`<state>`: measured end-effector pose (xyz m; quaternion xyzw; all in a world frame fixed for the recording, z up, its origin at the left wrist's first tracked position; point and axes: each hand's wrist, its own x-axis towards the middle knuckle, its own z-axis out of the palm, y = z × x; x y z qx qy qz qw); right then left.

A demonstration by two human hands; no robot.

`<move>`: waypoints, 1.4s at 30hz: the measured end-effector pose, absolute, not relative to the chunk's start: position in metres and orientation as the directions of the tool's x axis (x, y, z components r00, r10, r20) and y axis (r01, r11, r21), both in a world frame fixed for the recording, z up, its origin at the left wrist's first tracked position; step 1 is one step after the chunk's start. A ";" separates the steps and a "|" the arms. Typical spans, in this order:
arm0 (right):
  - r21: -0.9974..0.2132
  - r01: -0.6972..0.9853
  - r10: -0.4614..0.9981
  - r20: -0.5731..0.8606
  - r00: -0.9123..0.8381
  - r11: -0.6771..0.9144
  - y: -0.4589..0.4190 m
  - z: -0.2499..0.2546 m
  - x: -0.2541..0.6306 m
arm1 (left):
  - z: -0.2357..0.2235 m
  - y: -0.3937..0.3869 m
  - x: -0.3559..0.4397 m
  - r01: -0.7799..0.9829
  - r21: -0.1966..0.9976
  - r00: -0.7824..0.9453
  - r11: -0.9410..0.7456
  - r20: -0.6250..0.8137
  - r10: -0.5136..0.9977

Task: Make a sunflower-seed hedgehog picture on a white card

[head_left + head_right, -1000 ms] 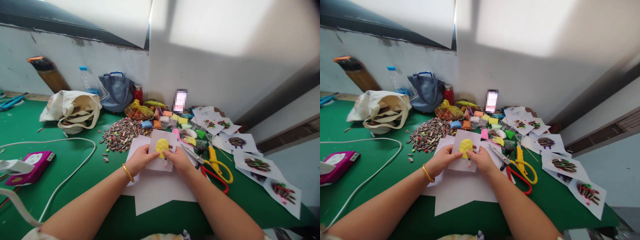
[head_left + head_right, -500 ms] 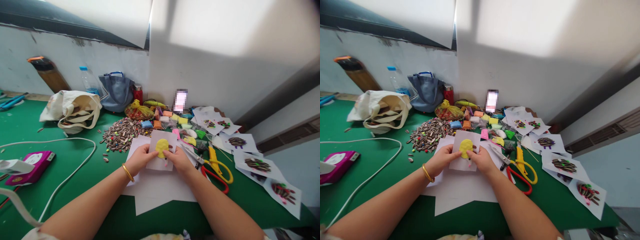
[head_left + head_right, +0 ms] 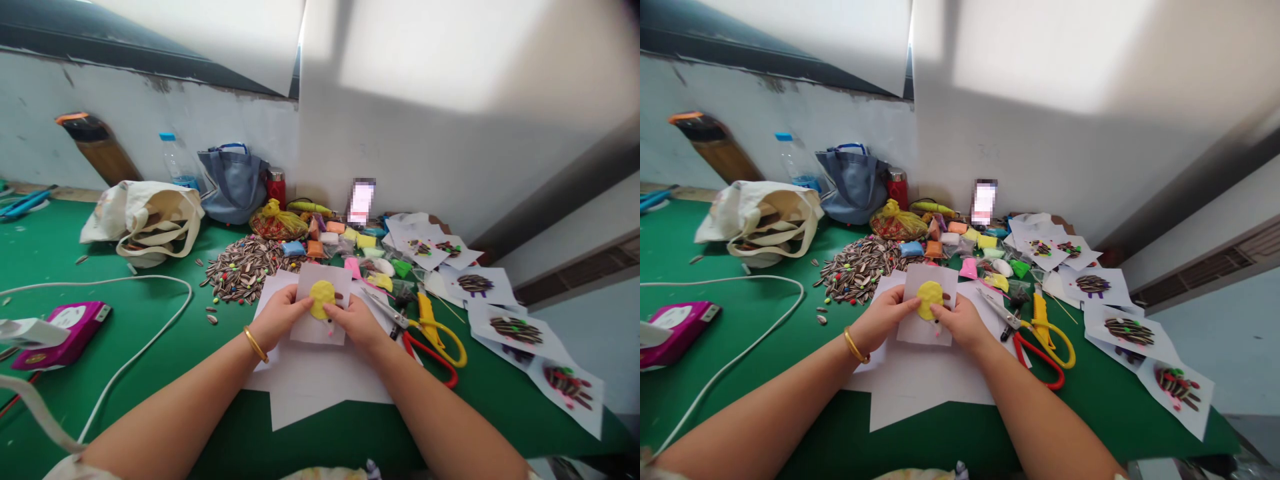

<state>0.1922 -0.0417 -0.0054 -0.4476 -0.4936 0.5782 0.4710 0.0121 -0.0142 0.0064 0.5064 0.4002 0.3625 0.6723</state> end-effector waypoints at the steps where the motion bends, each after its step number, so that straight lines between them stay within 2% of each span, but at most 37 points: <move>1: -0.993 -0.102 0.986 -0.049 -0.160 -0.065 -0.042 -0.006 0.192 | 0.006 -0.014 0.012 -0.083 0.971 0.417 0.225 -0.171 0.893; 5: -0.993 -0.096 0.984 -0.053 -0.168 -0.070 -0.042 -0.007 0.192 | 0.009 -0.016 0.013 -0.123 0.970 0.434 0.209 -0.137 0.890; 9: -0.993 -0.051 0.979 -0.099 -0.176 -0.110 -0.043 -0.008 0.192 | 0.008 -0.015 0.012 -0.152 0.955 0.393 0.253 -0.177 0.903; 15: -0.994 -0.023 0.973 -0.101 -0.207 -0.109 -0.044 -0.009 0.191 | 0.008 -0.015 0.012 -0.177 0.952 0.416 0.250 -0.158 0.896; 20: -0.993 0.051 0.964 -0.115 -0.240 -0.105 -0.046 -0.010 0.190 | 0.007 -0.014 0.012 -0.168 0.954 0.371 0.248 -0.172 0.913; 26: -0.992 0.060 0.962 -0.123 -0.244 -0.112 -0.047 -0.007 0.189 | 0.009 -0.017 0.012 -0.192 0.933 0.423 0.305 -0.201 0.883; 35: -0.986 0.112 0.949 -0.152 -0.277 -0.125 -0.049 -0.003 0.187 | 0.010 -0.018 0.012 -0.154 0.948 0.419 0.280 -0.194 0.887; 42: -0.967 0.245 0.946 -0.139 -0.292 -0.067 -0.052 -0.002 0.184 | 0.014 -0.021 0.012 -0.147 0.937 0.404 0.318 -0.236 0.884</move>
